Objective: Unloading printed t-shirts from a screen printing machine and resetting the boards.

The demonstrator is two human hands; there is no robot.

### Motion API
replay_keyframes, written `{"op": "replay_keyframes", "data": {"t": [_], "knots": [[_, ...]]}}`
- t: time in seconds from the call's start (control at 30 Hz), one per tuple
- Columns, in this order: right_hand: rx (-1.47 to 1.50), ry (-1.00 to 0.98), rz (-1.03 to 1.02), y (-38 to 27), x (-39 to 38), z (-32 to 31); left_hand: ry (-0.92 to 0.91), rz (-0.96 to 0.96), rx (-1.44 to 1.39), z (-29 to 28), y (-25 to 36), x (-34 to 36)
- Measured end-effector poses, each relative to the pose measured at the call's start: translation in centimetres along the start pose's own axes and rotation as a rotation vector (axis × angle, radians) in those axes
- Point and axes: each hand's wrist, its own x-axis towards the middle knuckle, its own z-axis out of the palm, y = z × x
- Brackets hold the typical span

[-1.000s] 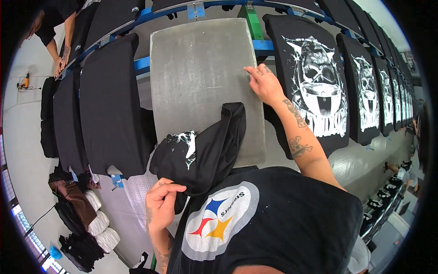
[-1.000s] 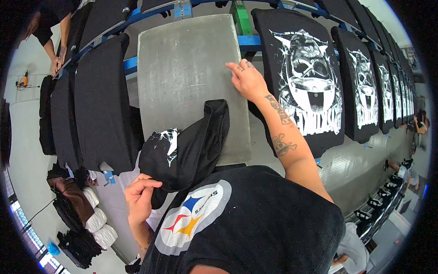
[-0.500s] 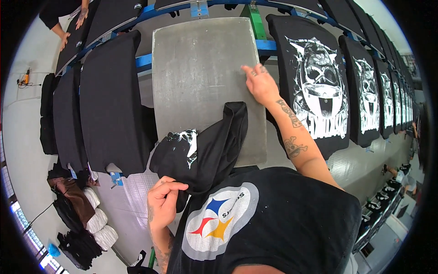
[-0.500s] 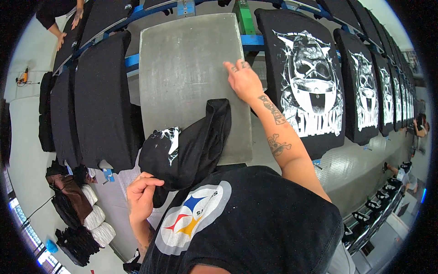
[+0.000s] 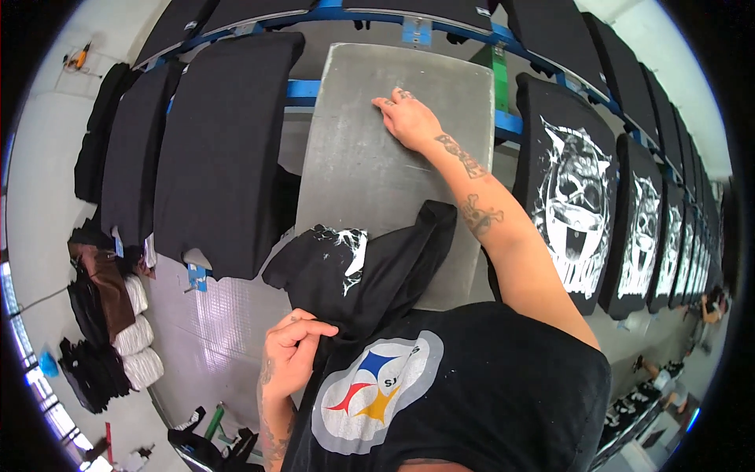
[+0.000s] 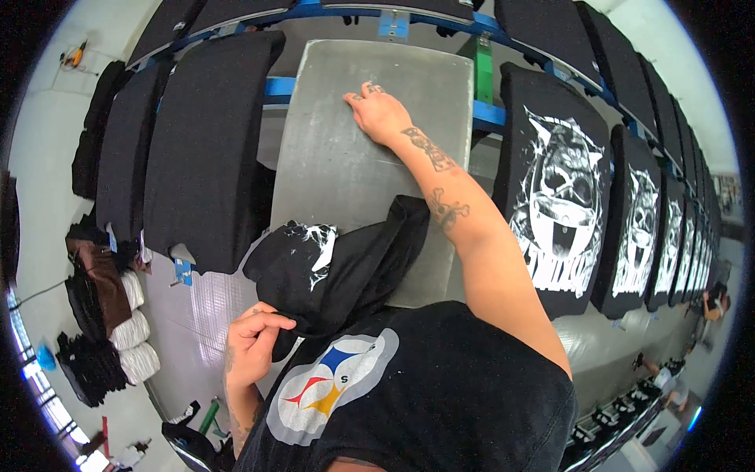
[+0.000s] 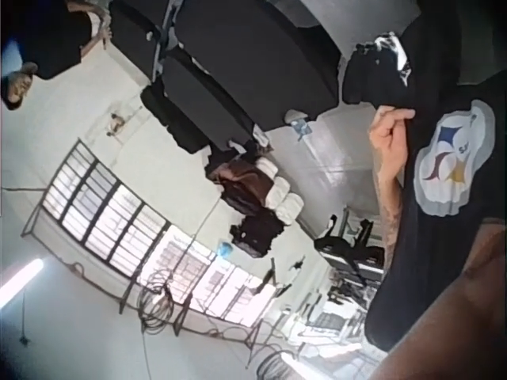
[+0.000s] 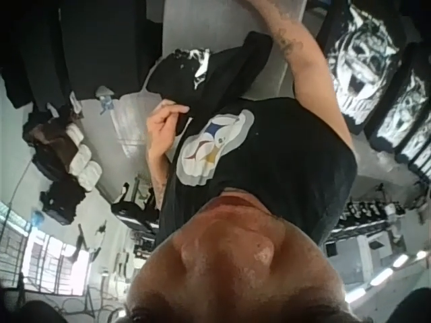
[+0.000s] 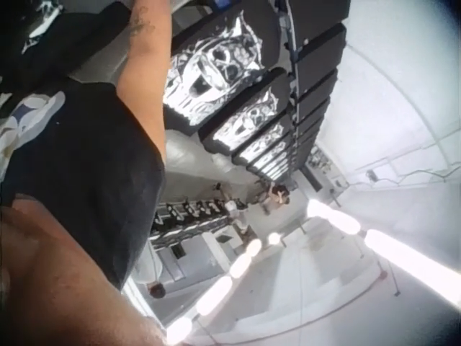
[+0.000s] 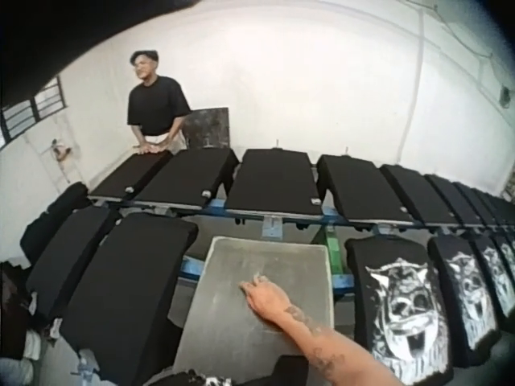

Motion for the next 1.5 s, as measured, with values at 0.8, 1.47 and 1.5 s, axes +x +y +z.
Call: {"op": "replay_keyframes", "data": {"t": [0.8, 1.47, 1.5], "knots": [[-0.098, -0.147, -0.216, -5.6, 2.5, 3.7, 0.13, 0.022, -0.076, 0.0, -1.4, -1.0], [-0.045, -0.062, -0.192, -8.0, 4.5, 6.2, 0.154, 0.02, -0.084, 0.4, -2.0, -2.0], [-0.033, -0.054, -0.209, -8.2, 4.5, 6.6, 0.165, 0.027, -0.085, 0.4, -2.0, -2.1]]}}
